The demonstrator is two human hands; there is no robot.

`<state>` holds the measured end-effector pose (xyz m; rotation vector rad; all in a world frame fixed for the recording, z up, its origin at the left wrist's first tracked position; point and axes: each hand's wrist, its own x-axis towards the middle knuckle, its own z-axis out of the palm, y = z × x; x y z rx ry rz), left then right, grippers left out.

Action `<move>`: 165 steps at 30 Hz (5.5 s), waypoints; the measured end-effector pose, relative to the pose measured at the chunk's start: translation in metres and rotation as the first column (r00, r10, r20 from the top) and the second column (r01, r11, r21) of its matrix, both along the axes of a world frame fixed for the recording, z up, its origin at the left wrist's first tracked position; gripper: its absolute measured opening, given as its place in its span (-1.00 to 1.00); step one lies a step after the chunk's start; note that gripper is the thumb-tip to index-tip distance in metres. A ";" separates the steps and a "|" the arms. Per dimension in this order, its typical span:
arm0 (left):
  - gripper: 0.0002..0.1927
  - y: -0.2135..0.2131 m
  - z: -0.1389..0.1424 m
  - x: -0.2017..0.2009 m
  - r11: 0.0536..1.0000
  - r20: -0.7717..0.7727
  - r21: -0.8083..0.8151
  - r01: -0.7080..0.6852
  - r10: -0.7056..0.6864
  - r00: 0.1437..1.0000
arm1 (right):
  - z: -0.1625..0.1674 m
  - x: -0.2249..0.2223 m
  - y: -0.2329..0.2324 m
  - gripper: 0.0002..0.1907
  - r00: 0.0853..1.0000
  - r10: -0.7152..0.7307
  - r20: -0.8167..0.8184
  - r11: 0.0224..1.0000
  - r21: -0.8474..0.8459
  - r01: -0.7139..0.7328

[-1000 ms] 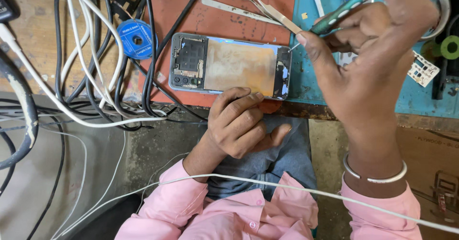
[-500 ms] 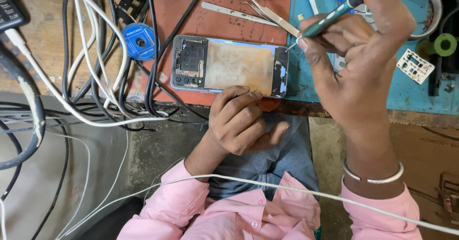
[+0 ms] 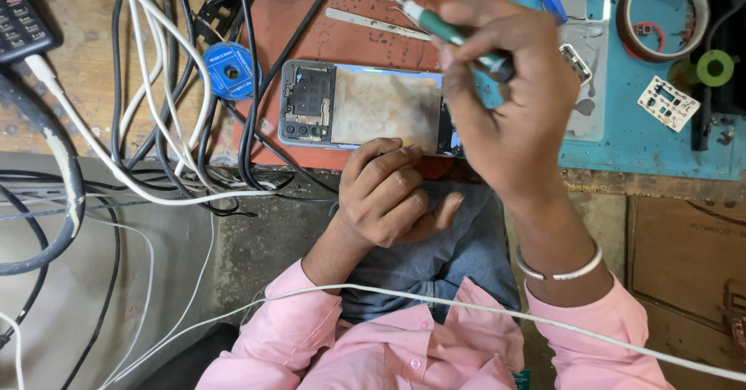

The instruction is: The person pries and scrapes old adhesive and residue from the frame of a disassembled smartphone using a precision screwdriver, working around the edges of the device. They then plug a charging cable into the phone, hold it up, and use a green screwdriver on the device.

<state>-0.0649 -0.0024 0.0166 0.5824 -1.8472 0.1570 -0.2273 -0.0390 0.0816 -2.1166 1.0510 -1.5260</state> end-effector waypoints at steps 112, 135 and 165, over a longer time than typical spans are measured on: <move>-0.84 0.080 -0.041 0.017 0.579 -0.469 0.655 0.486 -0.193 0.862 | 0.025 0.021 0.033 0.11 0.882 -0.053 -0.469 0.915 0.332 0.231; -0.60 0.057 0.019 0.017 0.132 -0.809 0.562 0.817 0.291 0.510 | 0.007 0.048 0.112 0.07 0.938 -0.314 -0.145 0.914 0.221 0.340; -0.37 -0.047 0.041 0.019 0.001 -0.983 -0.060 0.998 0.173 -0.059 | -0.044 0.055 0.101 -0.73 0.855 -0.281 0.435 0.920 0.377 0.110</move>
